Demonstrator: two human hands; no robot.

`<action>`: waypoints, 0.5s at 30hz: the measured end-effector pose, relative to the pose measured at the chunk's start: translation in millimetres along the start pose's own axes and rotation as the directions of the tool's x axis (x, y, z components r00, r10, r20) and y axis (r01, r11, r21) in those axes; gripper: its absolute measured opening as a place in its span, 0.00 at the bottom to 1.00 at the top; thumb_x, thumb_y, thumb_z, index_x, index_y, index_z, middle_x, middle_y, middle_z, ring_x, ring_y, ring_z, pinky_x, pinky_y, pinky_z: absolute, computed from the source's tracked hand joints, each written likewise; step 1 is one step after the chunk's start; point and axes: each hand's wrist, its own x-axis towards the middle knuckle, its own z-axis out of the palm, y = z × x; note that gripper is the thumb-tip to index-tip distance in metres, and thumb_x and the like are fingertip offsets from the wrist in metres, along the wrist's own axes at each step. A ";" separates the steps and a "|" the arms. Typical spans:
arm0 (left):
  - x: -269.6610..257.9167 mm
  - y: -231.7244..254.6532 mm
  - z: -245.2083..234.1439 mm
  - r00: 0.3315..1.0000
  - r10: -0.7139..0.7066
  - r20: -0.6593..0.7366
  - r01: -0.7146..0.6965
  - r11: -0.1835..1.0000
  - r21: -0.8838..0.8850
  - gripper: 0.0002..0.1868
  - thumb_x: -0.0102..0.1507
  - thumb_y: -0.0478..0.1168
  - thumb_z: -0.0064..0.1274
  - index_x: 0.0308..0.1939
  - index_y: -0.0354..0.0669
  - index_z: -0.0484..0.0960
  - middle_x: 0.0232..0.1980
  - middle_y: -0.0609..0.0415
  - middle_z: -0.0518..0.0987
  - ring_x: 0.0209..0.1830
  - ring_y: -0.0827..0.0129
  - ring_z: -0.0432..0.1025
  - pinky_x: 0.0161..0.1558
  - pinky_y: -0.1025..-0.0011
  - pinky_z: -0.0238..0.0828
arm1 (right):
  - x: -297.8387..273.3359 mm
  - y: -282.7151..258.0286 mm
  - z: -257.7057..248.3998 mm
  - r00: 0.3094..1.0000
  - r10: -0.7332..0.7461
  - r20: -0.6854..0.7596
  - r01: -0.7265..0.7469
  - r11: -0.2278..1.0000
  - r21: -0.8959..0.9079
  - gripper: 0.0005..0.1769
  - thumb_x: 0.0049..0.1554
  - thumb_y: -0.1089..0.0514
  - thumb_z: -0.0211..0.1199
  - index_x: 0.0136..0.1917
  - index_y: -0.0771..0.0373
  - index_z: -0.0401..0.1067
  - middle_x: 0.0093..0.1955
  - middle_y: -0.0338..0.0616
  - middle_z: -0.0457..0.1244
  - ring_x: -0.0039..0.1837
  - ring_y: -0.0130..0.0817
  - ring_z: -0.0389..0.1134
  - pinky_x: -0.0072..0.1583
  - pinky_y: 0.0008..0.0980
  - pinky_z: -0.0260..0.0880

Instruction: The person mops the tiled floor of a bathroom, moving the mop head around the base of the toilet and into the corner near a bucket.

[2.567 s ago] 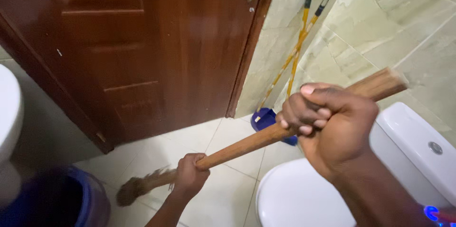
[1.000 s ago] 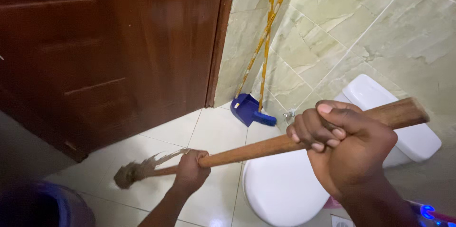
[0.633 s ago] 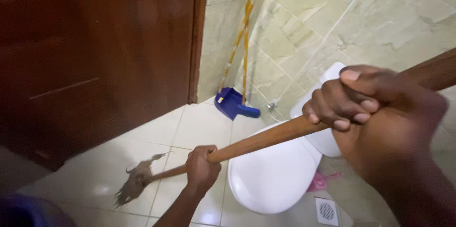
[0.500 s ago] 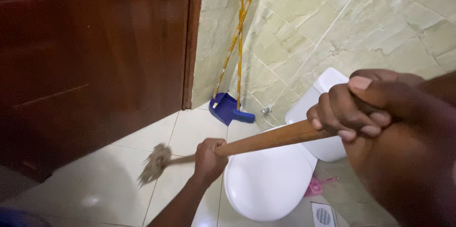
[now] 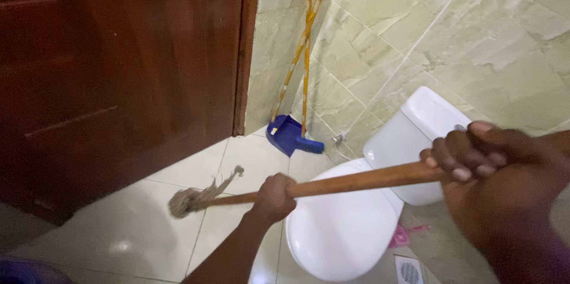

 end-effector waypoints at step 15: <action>-23.3 -114.2 -27.0 0.955 -0.163 -0.247 0.188 0.979 0.078 0.12 0.52 0.32 0.56 0.39 0.45 0.88 0.41 0.44 0.85 0.44 0.52 0.81 0.50 0.60 0.78 | 59.8 76.3 20.3 0.889 0.194 0.415 -0.282 0.946 0.161 0.20 0.56 0.58 0.50 0.25 0.53 0.47 0.23 0.37 0.44 0.30 0.35 0.48 0.48 0.44 0.59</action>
